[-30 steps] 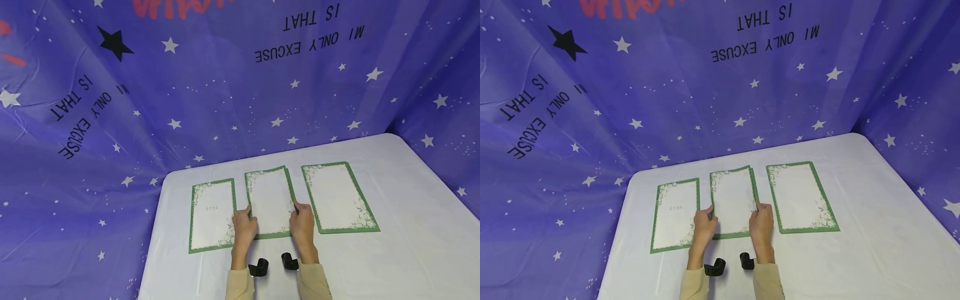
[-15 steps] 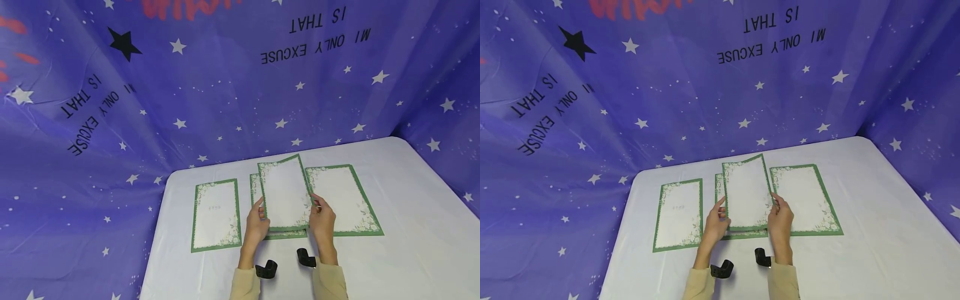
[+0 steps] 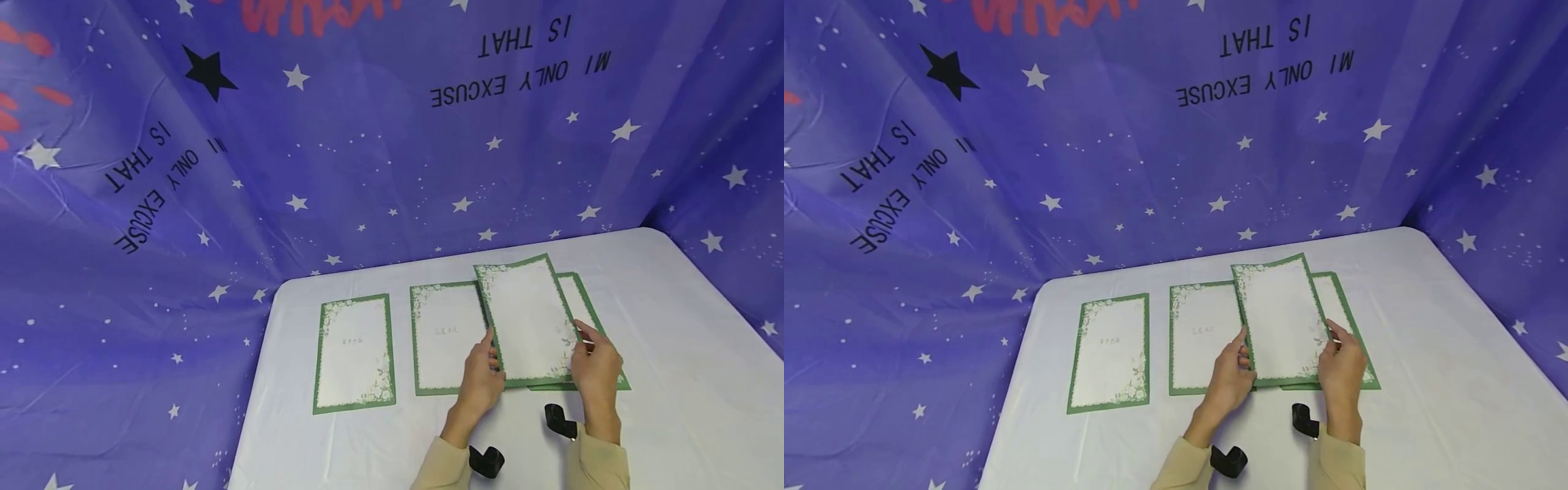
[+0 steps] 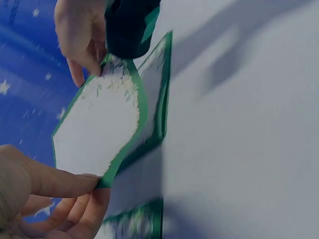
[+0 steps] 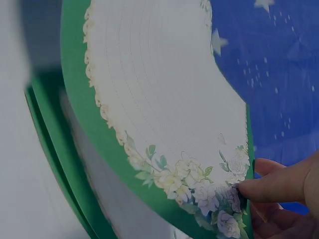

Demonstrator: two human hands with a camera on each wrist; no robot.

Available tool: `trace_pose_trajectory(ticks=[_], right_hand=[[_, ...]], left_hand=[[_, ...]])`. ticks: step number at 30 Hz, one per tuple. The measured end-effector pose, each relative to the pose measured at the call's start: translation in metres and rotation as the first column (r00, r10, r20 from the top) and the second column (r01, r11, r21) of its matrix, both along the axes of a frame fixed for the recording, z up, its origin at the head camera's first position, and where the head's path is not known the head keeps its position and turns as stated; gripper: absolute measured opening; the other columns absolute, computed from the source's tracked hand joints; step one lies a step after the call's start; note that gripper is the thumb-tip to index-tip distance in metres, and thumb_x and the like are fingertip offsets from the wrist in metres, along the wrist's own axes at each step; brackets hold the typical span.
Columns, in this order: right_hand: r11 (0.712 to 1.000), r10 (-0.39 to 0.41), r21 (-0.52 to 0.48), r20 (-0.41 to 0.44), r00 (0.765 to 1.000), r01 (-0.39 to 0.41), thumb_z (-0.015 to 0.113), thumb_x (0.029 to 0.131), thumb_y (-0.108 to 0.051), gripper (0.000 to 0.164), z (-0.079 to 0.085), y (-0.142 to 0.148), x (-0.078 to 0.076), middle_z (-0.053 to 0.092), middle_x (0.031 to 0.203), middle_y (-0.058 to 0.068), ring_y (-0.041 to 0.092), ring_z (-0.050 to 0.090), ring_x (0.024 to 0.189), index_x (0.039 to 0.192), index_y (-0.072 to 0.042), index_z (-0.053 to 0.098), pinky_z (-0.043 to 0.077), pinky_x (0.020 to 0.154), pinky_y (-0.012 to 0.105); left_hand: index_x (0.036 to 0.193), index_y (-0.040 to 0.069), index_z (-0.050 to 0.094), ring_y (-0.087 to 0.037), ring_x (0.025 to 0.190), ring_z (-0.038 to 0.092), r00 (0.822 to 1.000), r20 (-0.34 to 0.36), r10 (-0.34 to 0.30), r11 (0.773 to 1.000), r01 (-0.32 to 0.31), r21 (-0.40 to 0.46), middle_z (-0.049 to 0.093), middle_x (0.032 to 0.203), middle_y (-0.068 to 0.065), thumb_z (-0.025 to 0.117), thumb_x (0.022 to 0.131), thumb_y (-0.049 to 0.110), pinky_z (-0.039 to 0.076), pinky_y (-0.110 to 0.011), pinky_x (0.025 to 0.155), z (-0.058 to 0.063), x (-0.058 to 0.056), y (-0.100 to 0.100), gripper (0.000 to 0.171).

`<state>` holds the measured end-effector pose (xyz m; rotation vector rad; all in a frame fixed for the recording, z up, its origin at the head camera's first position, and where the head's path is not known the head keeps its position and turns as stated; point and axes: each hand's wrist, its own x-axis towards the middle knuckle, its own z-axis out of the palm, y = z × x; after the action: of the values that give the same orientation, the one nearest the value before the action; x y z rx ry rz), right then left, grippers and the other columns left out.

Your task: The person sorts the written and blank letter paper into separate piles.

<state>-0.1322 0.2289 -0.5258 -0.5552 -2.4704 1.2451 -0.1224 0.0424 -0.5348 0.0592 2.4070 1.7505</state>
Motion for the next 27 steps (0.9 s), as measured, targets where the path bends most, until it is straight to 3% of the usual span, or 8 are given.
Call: trace_pose_trajectory(ticks=[5, 9, 11, 13, 15, 17, 22, 27], right_hand=[[0.999, -0.042, 0.006, 0.042, 0.998, 0.042, 0.042, 0.099, 0.01, 0.044, 0.0, 0.019, 0.001, 0.06, 0.123, 0.036, 0.049, 0.06, 0.106, 0.139, 0.011, 0.059, 0.033, 0.068, 0.017], [0.999, -0.032, 0.018, 0.072, 0.997, 0.031, 0.041, 0.096, 0.011, 0.045, -0.003, 0.028, 0.001, 0.058, 0.123, 0.036, 0.051, 0.061, 0.106, 0.138, 0.014, 0.058, 0.03, 0.062, 0.012], [0.999, -0.026, 0.032, 0.081, 0.996, 0.023, 0.04, 0.094, 0.012, 0.048, -0.005, 0.03, 0.001, 0.058, 0.122, 0.037, 0.052, 0.061, 0.106, 0.137, 0.015, 0.058, 0.037, 0.067, 0.019], [0.999, -0.022, 0.037, 0.08, 0.997, 0.02, 0.037, 0.09, 0.014, 0.051, -0.007, 0.032, 0.001, 0.056, 0.123, 0.038, 0.054, 0.059, 0.107, 0.137, 0.016, 0.057, 0.046, 0.075, 0.035], [0.999, -0.025, 0.037, 0.082, 0.996, 0.022, 0.035, 0.088, 0.015, 0.053, -0.008, 0.034, 0.0, 0.054, 0.125, 0.04, 0.055, 0.057, 0.108, 0.137, 0.017, 0.056, 0.046, 0.083, 0.052], [0.999, -0.033, 0.033, 0.079, 0.996, 0.031, 0.034, 0.087, 0.015, 0.054, -0.01, 0.035, 0.0, 0.052, 0.126, 0.042, 0.056, 0.054, 0.111, 0.137, 0.018, 0.056, 0.043, 0.09, 0.062], [0.998, -0.049, 0.038, 0.085, 0.995, 0.046, 0.033, 0.086, 0.015, 0.054, -0.012, 0.039, -0.002, 0.052, 0.126, 0.042, 0.057, 0.053, 0.112, 0.136, 0.018, 0.056, 0.042, 0.094, 0.064], [0.999, -0.033, 0.008, 0.141, 0.989, 0.033, 0.038, 0.078, 0.017, 0.062, -0.015, 0.045, -0.004, 0.048, 0.13, 0.044, 0.059, 0.048, 0.118, 0.138, 0.019, 0.053, 0.038, 0.102, 0.066]], left_hand=[[0.157, -0.003, 0.04, -0.005, 0.085, 0.051, 0.998, -0.015, -0.056, 0.997, 0.055, -0.051, 0.055, 0.108, 0.002, 0.066, 0.084, -0.023, 0.049, -0.018, 0.075, 0.002, -0.003, 0.021, 0.081], [0.157, -0.003, 0.042, -0.004, 0.081, 0.049, 0.996, -0.008, -0.085, 0.99, 0.084, -0.114, 0.058, 0.106, 0.001, 0.068, 0.083, -0.021, 0.047, -0.017, 0.073, 0.001, -0.007, 0.031, 0.08], [0.157, -0.003, 0.042, -0.003, 0.078, 0.048, 0.996, 0.008, -0.093, 0.988, 0.094, -0.126, 0.057, 0.103, 0.002, 0.067, 0.083, -0.021, 0.045, -0.017, 0.07, 0.0, -0.008, 0.035, 0.08], [0.157, -0.003, 0.042, -0.003, 0.077, 0.048, 0.995, 0.014, -0.097, 0.986, 0.098, -0.137, 0.057, 0.101, 0.002, 0.067, 0.083, -0.021, 0.045, -0.016, 0.069, -0.001, -0.01, 0.038, 0.08], [0.157, -0.002, 0.042, -0.003, 0.078, 0.05, 0.995, 0.02, -0.1, 0.984, 0.102, -0.143, 0.057, 0.101, 0.002, 0.067, 0.083, -0.021, 0.045, -0.016, 0.069, -0.002, -0.011, 0.04, 0.08], [0.157, -0.001, 0.042, -0.003, 0.079, 0.051, 0.994, 0.023, -0.104, 0.983, 0.106, -0.148, 0.057, 0.102, 0.002, 0.066, 0.083, -0.021, 0.046, -0.016, 0.069, -0.004, -0.013, 0.042, 0.08], [0.157, -0.004, 0.041, -0.003, 0.075, 0.046, 0.993, 0.029, -0.116, 0.978, 0.119, -0.17, 0.054, 0.098, 0.001, 0.064, 0.082, -0.021, 0.043, -0.018, 0.065, -0.007, -0.017, 0.043, 0.08], [0.156, -0.007, 0.041, -0.004, 0.072, 0.041, 0.99, 0.033, -0.139, 0.961, 0.143, -0.238, 0.053, 0.095, 0.0, 0.067, 0.082, -0.017, 0.041, -0.019, 0.064, -0.01, -0.018, 0.044, 0.079]])
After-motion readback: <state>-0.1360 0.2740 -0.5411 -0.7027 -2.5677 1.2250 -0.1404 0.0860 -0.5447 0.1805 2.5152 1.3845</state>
